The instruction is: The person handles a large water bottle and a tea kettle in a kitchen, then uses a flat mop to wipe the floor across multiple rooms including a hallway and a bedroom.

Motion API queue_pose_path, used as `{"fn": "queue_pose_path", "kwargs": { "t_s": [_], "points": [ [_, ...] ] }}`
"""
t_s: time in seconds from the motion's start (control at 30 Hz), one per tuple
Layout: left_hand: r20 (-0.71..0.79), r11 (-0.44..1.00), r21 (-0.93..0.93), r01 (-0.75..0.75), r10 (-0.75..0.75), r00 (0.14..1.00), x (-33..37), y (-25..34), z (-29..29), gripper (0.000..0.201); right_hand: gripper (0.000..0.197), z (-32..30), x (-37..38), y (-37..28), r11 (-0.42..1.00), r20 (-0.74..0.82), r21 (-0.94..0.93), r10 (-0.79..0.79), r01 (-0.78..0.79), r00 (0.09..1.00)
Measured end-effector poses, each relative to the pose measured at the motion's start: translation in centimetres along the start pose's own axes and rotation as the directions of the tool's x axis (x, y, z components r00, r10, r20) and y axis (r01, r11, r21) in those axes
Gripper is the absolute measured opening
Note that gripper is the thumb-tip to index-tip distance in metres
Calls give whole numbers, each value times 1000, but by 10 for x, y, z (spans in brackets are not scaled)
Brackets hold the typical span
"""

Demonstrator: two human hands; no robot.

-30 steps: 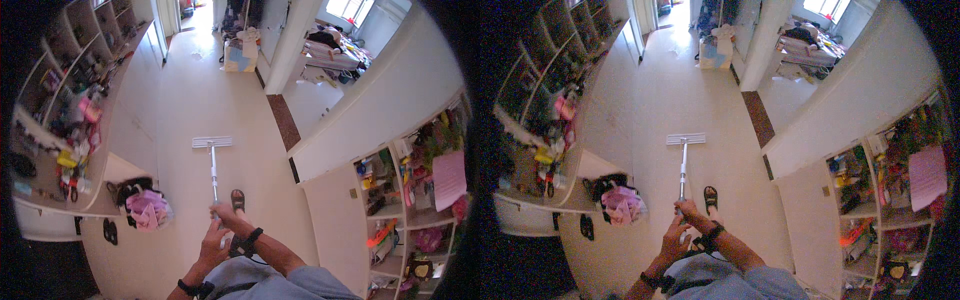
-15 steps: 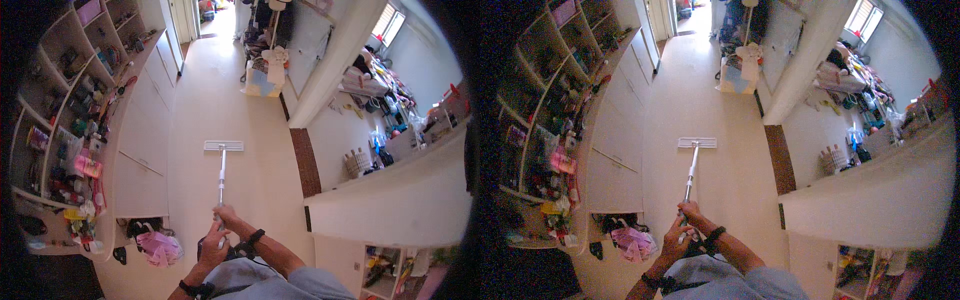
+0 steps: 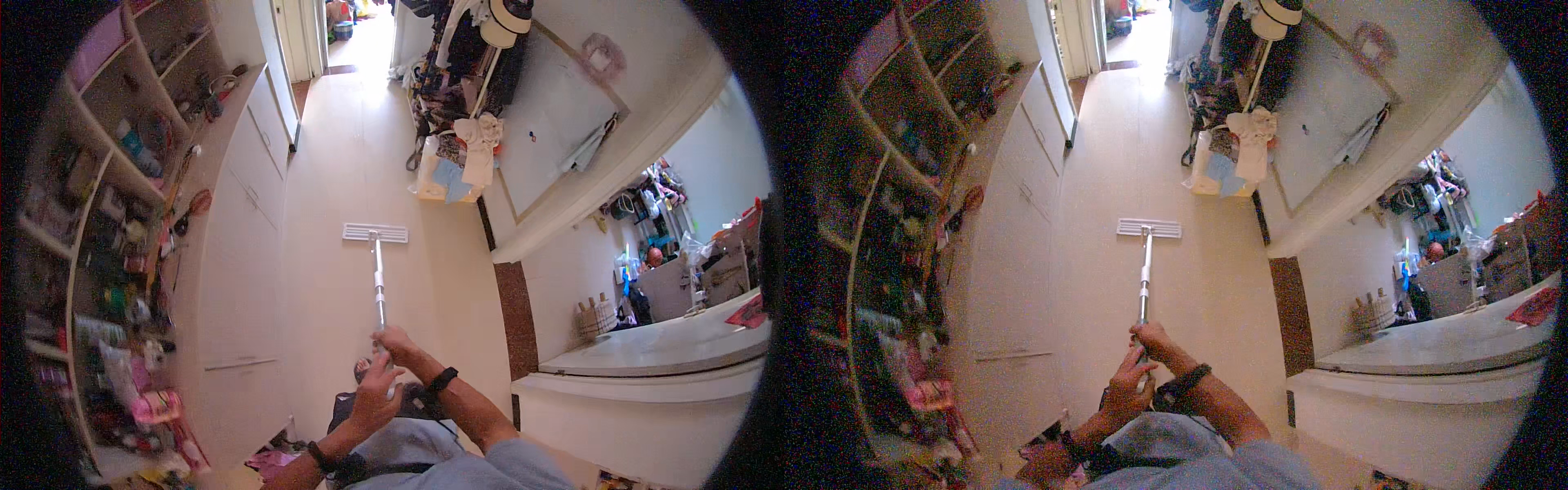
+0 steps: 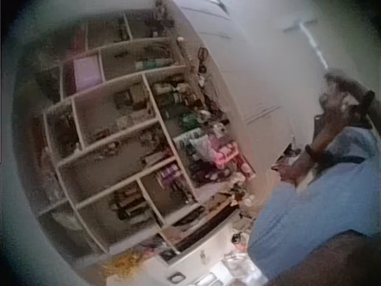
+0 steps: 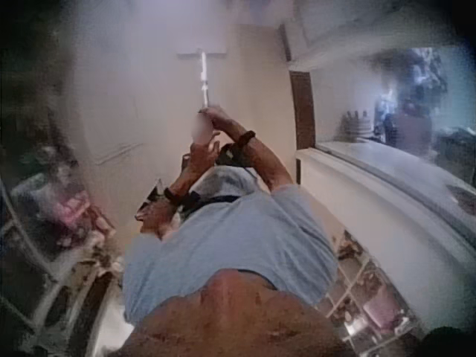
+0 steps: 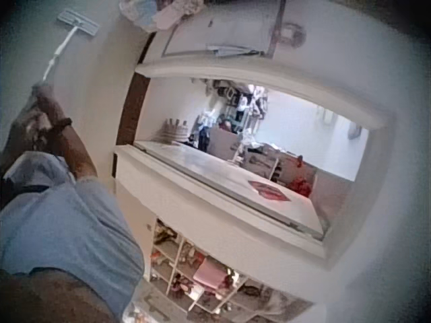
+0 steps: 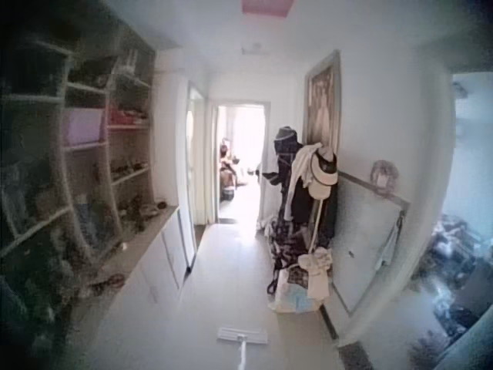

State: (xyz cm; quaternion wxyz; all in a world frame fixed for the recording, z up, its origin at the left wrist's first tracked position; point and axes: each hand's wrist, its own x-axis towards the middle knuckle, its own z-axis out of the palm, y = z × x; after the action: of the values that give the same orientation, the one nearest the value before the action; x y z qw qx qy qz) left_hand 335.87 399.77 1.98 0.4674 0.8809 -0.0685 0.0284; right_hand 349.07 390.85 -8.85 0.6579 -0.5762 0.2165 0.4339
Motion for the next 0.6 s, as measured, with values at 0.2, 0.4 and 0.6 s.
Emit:
{"fn": "queue_pose_path", "kwargs": {
  "t_s": [0.2,0.4,0.6],
  "points": [
    [-25,999,-20,40,-41,999,125,-29,-38,29,16,16,78,-106,998,-30,-10,57,-58,998],
    [-37,999,-23,49,-49,998,267,-81,-60,29,19,11,181,-228,992,5,-124,-14,14,1000],
    [-62,990,-28,140,-142,988,428,-134,-95,23,27,11,317,-338,944,369,-133,-235,301,899]
  ]
}}
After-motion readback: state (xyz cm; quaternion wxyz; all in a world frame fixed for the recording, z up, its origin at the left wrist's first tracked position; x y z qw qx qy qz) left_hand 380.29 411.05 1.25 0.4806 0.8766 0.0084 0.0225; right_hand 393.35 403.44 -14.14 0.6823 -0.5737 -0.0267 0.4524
